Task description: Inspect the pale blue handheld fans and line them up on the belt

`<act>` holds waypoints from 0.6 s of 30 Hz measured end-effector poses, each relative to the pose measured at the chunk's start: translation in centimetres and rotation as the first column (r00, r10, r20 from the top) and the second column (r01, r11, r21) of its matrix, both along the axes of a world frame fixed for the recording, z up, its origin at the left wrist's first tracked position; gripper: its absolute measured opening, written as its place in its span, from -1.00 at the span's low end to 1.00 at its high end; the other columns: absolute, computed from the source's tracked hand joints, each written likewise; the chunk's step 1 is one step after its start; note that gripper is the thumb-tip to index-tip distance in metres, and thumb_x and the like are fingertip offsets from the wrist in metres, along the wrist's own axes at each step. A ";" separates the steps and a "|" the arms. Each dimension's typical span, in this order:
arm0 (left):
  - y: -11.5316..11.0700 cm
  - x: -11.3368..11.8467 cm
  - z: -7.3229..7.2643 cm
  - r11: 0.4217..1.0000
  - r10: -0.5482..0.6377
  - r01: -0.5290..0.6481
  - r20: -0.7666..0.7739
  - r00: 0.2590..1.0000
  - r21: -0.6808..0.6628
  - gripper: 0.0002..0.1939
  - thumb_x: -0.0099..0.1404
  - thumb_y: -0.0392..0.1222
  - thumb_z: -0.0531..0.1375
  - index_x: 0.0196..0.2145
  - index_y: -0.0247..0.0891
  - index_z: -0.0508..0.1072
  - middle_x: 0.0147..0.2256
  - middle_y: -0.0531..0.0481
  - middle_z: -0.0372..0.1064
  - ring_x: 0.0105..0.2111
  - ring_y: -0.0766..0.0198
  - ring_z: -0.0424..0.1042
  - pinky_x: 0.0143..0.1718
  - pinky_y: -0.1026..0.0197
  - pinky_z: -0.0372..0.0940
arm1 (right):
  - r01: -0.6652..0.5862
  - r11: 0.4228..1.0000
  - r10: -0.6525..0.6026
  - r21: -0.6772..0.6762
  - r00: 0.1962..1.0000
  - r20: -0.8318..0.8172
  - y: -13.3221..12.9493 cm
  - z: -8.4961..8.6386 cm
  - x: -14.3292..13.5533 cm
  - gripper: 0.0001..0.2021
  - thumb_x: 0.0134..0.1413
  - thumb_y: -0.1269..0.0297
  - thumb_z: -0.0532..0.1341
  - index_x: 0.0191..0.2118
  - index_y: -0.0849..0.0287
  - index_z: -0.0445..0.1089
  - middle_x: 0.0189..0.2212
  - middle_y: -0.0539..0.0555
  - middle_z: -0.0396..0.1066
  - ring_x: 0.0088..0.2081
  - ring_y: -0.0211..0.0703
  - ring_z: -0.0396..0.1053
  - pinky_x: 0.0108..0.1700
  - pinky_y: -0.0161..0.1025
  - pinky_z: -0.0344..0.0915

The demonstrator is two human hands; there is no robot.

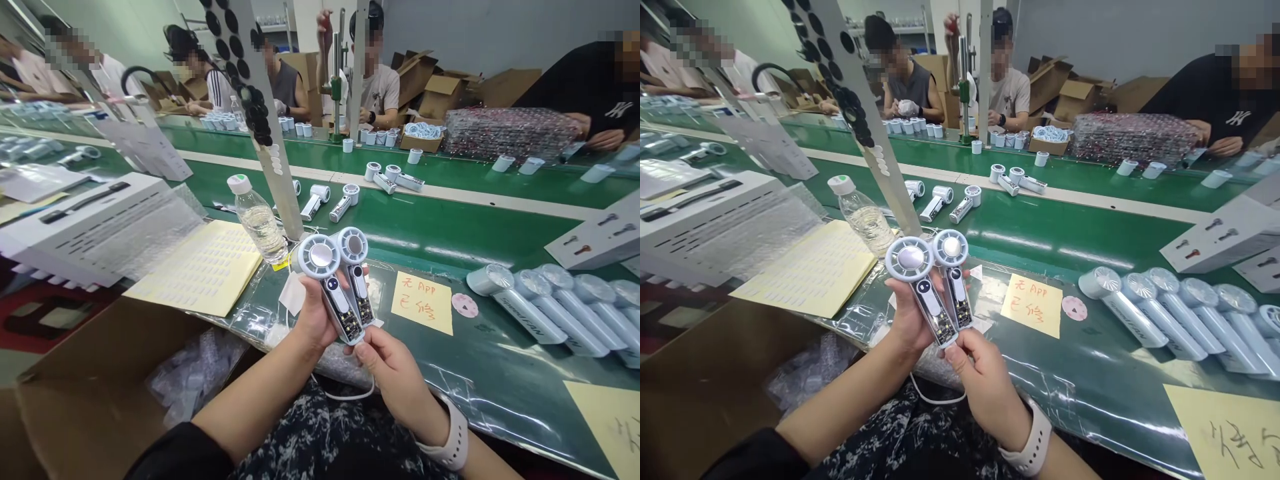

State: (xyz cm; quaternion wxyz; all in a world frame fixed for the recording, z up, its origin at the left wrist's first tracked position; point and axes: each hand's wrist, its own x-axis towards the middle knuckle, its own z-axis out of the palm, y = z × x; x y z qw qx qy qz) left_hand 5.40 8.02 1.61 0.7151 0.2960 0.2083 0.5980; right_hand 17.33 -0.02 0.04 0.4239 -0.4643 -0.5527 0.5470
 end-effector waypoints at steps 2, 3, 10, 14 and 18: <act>0.0 0.0 0.3 0.998 -0.024 0.027 0.060 0.998 -0.063 -0.34 -0.11 0.49 0.26 -0.55 -0.26 0.42 -0.20 -0.08 0.52 -0.11 0.04 0.51 -0.19 0.10 0.45 | -0.034 0.993 0.030 0.117 0.999 0.032 0.0 0.3 0.3 -0.69 0.29 0.06 0.10 -0.40 0.14 0.34 -0.34 0.06 0.42 -0.28 -0.13 0.35 -0.21 -0.23 0.21; 0.0 0.0 0.4 0.995 -0.028 0.036 0.087 0.996 -0.095 -0.34 -0.11 0.49 0.26 -0.56 -0.26 0.41 -0.18 -0.08 0.52 -0.13 0.06 0.52 -0.19 0.10 0.45 | -0.040 0.985 0.034 0.166 0.999 0.035 0.0 0.4 0.4 -0.69 0.30 0.09 0.09 -0.43 0.13 0.30 -0.31 0.07 0.43 -0.24 -0.12 0.35 -0.18 -0.23 0.21; -0.3 -0.3 1.1 0.996 -0.054 0.061 0.096 0.994 -0.071 -0.35 -0.19 0.45 0.34 -0.58 -0.28 0.43 -0.16 -0.09 0.52 -0.20 0.18 0.52 -0.22 0.21 0.45 | 0.050 0.996 -0.056 0.072 0.995 0.083 -0.1 0.0 0.6 -0.69 0.30 0.11 0.09 -0.42 0.13 0.37 -0.46 0.00 0.41 -0.36 -0.17 0.33 -0.26 -0.28 0.18; -0.4 -0.5 1.0 0.995 -0.061 0.068 0.095 0.994 -0.069 -0.35 -0.18 0.45 0.33 -0.58 -0.28 0.42 -0.16 -0.10 0.52 -0.19 0.16 0.53 -0.20 0.20 0.45 | 0.013 1.000 -0.015 0.022 0.995 0.100 0.2 0.4 1.0 -0.65 0.26 0.09 0.12 -0.50 0.14 0.35 -0.54 -0.01 0.40 -0.45 -0.21 0.30 -0.33 -0.29 0.16; -0.4 -0.6 0.8 0.993 -0.073 0.083 0.113 0.991 -0.085 -0.35 -0.17 0.46 0.32 -0.58 -0.28 0.42 -0.16 -0.10 0.52 -0.21 0.17 0.52 -0.22 0.20 0.45 | -0.035 0.999 0.035 0.002 0.991 0.133 0.4 0.8 1.3 -0.64 0.22 0.06 0.15 -0.52 0.15 0.37 -0.55 0.01 0.43 -0.47 -0.21 0.31 -0.34 -0.28 0.16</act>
